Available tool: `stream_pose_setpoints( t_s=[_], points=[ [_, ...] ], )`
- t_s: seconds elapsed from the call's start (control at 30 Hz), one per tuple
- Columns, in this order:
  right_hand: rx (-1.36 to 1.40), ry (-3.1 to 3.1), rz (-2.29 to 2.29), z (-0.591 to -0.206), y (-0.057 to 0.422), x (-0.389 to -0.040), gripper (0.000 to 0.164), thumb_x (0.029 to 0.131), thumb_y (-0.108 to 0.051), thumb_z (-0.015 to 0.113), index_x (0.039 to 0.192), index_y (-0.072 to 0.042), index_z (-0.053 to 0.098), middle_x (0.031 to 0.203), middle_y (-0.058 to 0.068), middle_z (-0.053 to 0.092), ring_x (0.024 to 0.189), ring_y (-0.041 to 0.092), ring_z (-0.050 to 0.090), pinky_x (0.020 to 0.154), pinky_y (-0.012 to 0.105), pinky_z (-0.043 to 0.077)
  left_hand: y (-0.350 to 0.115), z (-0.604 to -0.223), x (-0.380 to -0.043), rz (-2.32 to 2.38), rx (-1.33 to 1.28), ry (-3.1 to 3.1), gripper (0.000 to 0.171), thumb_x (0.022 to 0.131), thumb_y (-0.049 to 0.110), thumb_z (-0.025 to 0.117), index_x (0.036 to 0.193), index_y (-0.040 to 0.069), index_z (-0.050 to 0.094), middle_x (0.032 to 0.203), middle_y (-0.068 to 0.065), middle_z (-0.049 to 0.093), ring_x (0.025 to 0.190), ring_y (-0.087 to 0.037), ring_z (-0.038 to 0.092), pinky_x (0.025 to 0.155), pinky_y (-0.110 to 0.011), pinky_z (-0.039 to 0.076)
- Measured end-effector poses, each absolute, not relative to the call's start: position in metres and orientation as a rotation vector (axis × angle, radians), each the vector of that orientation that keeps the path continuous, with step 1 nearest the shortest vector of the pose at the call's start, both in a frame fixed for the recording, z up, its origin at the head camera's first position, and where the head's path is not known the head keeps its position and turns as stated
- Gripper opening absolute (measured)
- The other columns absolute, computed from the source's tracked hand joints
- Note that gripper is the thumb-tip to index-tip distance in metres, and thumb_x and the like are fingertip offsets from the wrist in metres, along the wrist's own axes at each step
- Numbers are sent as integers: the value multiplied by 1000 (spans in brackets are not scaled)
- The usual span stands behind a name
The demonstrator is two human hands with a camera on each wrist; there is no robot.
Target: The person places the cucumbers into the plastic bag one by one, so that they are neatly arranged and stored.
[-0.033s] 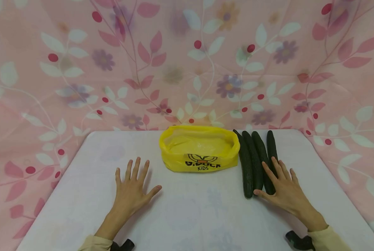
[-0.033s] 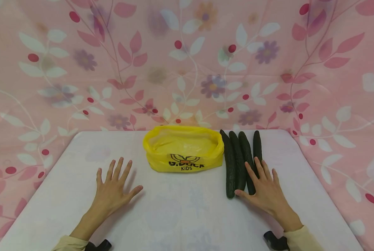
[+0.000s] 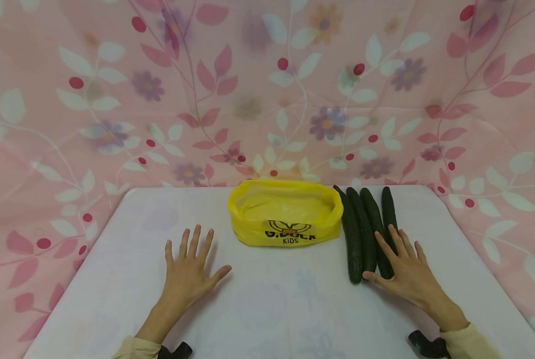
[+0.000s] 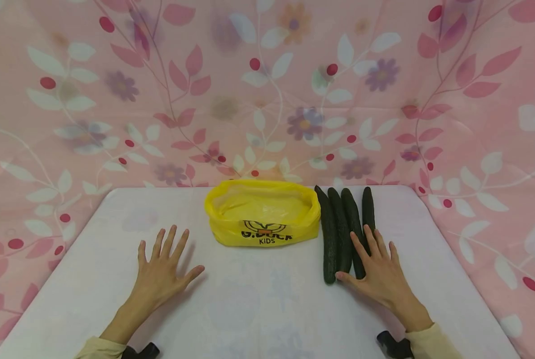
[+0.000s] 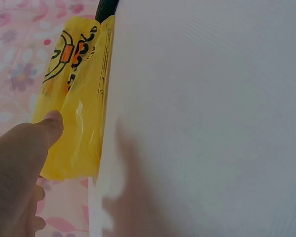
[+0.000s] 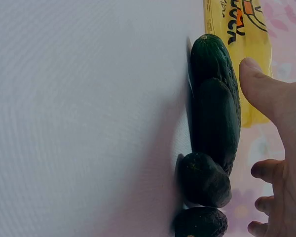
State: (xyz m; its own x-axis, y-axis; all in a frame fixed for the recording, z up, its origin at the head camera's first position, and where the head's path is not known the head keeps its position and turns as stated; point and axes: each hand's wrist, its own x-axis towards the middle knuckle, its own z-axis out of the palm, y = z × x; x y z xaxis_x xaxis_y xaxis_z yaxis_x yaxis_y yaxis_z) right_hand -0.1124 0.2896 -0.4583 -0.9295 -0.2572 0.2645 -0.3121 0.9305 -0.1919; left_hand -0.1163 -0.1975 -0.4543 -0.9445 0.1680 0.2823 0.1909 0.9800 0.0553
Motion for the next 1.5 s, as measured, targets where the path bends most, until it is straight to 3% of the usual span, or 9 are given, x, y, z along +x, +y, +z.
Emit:
stream_pose_setpoints(
  t_s=[0.6,0.77,0.9,1.03,1.2,1.37,1.5],
  points=[
    [415,-2865,404,-456,292,-112,101,73,-60,70,150,-11,26,157,20,11,140,45,16,106,71,12,-195,-453,-117,-134,-276,-2856,93,78,76,49,150,22,27,156,-13,23,143,-38,17,109,-68,4],
    [338,-2926,501,-449,295,-116,90,83,-54,63,151,-13,21,154,24,19,134,49,23,95,73,23,-191,-451,-120,-243,-309,-2800,86,82,68,52,149,19,29,154,-13,28,141,-36,24,109,-65,14],
    [258,-2929,645,-446,301,-121,74,93,-45,54,150,-8,24,146,28,27,126,51,29,88,73,28,-184,-448,-126,-635,-302,-2707,66,90,49,56,144,15,38,146,-11,40,132,-32,39,102,-58,35],
    [222,-2864,771,-448,313,-133,66,95,-35,54,143,3,31,134,35,36,114,50,37,82,68,36,-175,-450,-142,-1112,-170,-2552,48,94,36,55,137,15,46,133,-7,51,117,-25,51,89,-46,47],
    [82,-2916,1015,-445,328,-154,66,97,-35,48,141,11,29,126,37,41,109,50,45,82,63,45,-165,-461,-174,-1507,75,-2365,41,97,35,50,132,14,49,122,-8,53,103,-21,53,83,-30,43],
    [-75,-2999,1213,-441,338,-176,72,99,-42,40,143,12,21,129,37,40,113,50,46,86,56,49,-151,-469,-210,-1763,301,-2203,47,98,45,44,133,15,48,118,-7,50,100,-20,50,81,-25,41],
    [-133,-3059,1280,-441,340,-188,75,99,-45,38,142,14,21,132,40,37,116,49,45,92,56,45,-141,-472,-234,-1908,384,-1995,49,94,52,47,129,18,52,111,1,51,93,-13,49,76,-20,41]
  ],
)
